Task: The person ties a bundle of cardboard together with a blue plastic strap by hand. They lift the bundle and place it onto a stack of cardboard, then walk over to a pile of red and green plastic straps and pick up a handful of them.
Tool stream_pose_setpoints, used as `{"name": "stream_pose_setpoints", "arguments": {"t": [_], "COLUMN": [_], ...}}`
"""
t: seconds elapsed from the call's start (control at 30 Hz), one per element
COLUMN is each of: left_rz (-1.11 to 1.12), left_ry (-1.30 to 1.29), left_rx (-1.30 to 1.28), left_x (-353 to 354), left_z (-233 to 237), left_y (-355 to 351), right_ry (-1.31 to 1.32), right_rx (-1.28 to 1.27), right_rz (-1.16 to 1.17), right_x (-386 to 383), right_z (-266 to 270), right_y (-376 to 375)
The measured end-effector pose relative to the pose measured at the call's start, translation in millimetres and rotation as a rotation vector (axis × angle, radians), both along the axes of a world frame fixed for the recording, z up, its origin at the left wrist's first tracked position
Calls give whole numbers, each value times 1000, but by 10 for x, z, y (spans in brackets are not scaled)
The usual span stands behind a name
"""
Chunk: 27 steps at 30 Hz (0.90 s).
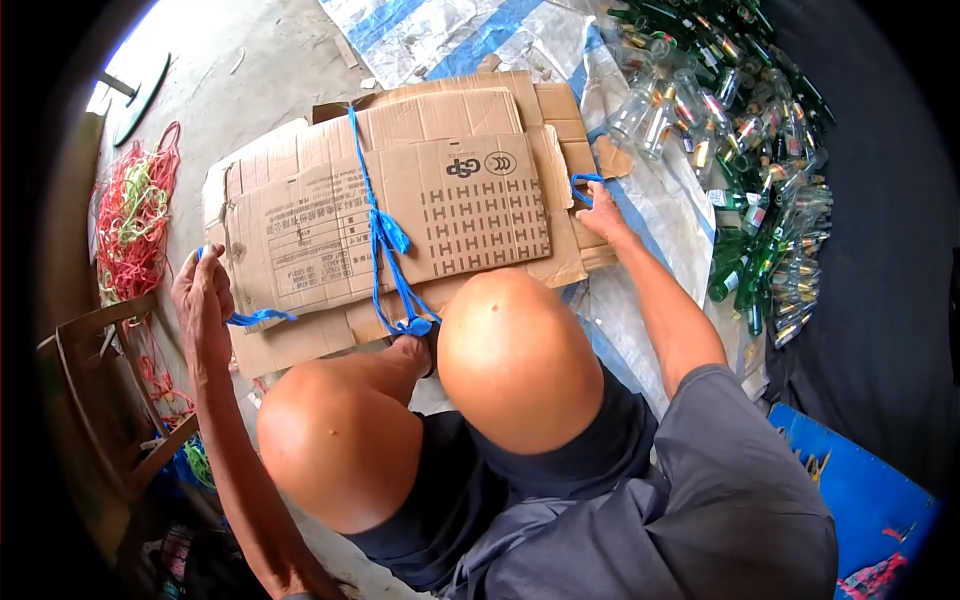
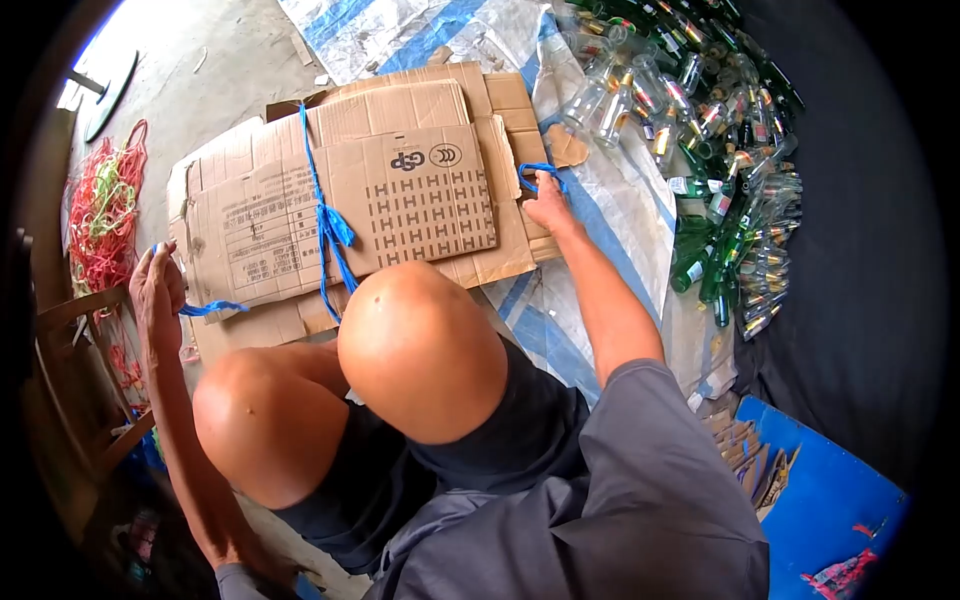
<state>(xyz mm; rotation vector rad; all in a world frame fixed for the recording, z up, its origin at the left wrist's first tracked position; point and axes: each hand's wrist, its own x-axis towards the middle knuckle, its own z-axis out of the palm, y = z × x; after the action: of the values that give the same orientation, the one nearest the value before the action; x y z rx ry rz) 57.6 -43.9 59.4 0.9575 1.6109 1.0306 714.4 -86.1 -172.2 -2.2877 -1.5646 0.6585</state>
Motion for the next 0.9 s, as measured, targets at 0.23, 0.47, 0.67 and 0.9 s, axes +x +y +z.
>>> {"name": "stream_pose_setpoints", "arguments": {"t": [0.23, 0.47, 0.67, 0.9], "left_rz": [-23, -54, -62, -56], "left_ry": [-204, -265, -245, -244], "left_rx": [-56, -101, -132, -136], "left_x": [313, 547, 646, 708], "left_z": [-110, -295, -338, -431], "left_y": [-73, -42, -12, 28], "right_ry": [272, 1110, 955, 496], "right_rx": [-421, -166, -152, -7], "right_rz": [16, -532, -527, -462], "right_x": [138, 788, 1561, 1718], "right_z": [56, 1312, 1680, 1660], "right_y": [93, 210, 383, 996]}}
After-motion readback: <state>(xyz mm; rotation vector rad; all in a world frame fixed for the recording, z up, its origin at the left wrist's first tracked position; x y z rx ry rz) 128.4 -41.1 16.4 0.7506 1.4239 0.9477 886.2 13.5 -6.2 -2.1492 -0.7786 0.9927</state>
